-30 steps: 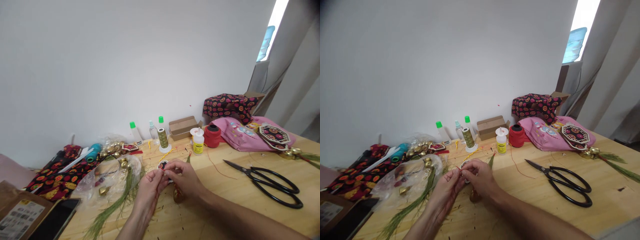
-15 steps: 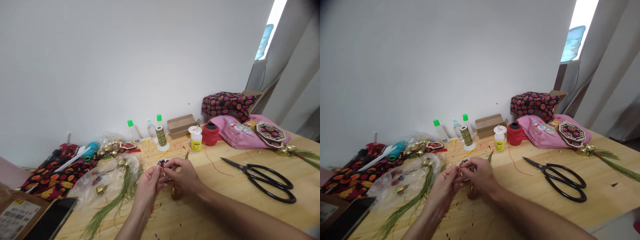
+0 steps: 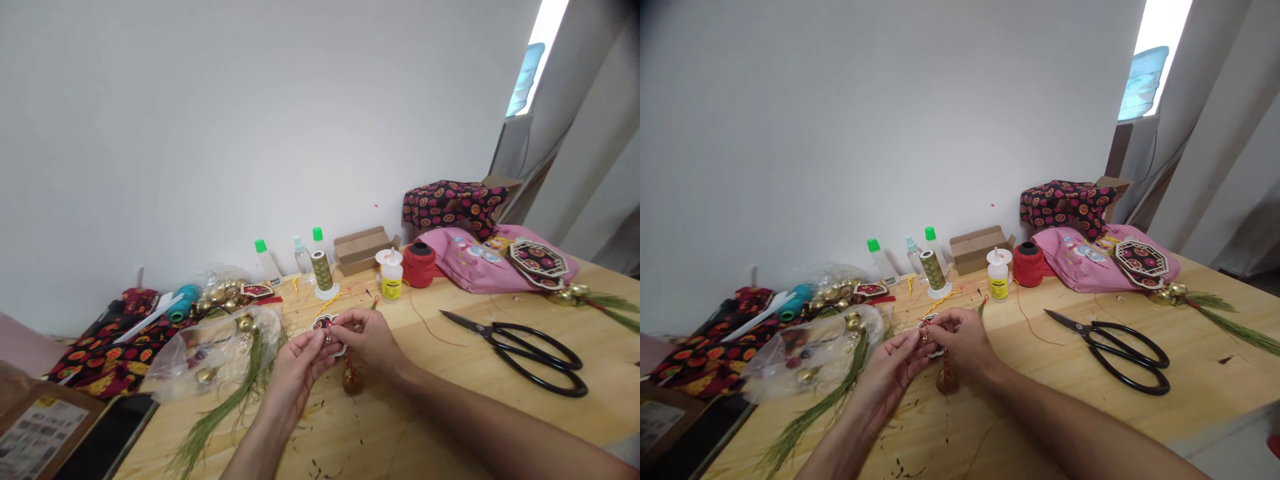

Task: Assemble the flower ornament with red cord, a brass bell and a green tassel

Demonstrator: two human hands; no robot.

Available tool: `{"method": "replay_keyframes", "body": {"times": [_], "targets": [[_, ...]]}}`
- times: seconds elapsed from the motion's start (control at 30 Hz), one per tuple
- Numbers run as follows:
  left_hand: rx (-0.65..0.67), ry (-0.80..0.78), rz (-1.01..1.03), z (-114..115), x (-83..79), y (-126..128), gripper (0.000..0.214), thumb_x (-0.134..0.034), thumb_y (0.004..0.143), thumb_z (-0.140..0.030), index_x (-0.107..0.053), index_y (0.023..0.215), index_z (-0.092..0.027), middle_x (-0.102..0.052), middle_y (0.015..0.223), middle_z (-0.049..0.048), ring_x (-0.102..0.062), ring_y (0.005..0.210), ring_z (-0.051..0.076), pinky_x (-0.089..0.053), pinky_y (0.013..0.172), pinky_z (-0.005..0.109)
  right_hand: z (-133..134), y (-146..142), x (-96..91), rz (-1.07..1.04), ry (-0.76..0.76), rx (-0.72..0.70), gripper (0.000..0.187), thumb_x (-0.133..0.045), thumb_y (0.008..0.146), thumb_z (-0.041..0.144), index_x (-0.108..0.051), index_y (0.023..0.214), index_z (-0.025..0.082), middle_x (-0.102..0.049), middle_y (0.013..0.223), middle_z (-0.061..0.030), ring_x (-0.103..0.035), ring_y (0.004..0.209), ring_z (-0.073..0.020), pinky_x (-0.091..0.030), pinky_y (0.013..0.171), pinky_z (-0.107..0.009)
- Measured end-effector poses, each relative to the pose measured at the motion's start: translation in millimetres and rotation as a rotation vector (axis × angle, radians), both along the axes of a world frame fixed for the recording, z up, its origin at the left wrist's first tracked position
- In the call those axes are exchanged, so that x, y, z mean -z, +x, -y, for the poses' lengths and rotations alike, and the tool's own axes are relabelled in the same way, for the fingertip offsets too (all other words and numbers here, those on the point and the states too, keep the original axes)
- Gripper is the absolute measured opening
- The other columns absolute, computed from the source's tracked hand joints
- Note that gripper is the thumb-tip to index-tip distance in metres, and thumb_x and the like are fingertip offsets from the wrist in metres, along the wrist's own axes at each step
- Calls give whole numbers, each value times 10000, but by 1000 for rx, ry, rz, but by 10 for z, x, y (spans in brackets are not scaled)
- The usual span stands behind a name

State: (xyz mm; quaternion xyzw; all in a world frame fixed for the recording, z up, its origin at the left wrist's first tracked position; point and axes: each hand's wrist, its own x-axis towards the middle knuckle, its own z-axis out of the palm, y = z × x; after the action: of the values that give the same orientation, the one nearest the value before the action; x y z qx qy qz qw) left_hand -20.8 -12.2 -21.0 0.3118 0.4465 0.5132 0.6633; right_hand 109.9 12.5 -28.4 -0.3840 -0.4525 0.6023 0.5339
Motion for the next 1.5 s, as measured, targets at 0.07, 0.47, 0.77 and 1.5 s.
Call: {"method": "replay_keyframes", "body": {"times": [0.07,0.47,0.77,1.5], "targets": [[11,8,-12,-4,-2,-1,191,-702,642,-213,-667,782,-88,-706,674,79,-656,627,139,-522,531,161,1,-1,1,-7,-5,-12,139,-686,554,219,-593,612,134,-601,530,12,-530,482,-95,-412,470,-207],[-26,20,-118,7,-4,11,232,-769,530,-184,-668,724,-105,-689,622,45,-630,579,118,-511,552,175,-15,16,26,-31,13,-44,180,-690,559,274,-594,617,133,-611,547,6,-551,488,-102,-433,489,-222],[-27,33,-130,1,22,-49,234,-768,531,-206,-665,717,-109,-683,626,40,-620,572,116,-500,550,181,11,-3,-3,-15,25,-52,175,-694,555,291,-610,594,143,-600,507,21,-546,459,-100,-440,465,-220],[42,76,-217,-12,59,-71,200,-734,585,-254,-658,711,-118,-678,663,40,-611,610,116,-465,575,179,17,14,28,57,49,-69,126,-667,588,250,-619,624,139,-590,525,22,-526,483,-92,-414,472,-209]]}}
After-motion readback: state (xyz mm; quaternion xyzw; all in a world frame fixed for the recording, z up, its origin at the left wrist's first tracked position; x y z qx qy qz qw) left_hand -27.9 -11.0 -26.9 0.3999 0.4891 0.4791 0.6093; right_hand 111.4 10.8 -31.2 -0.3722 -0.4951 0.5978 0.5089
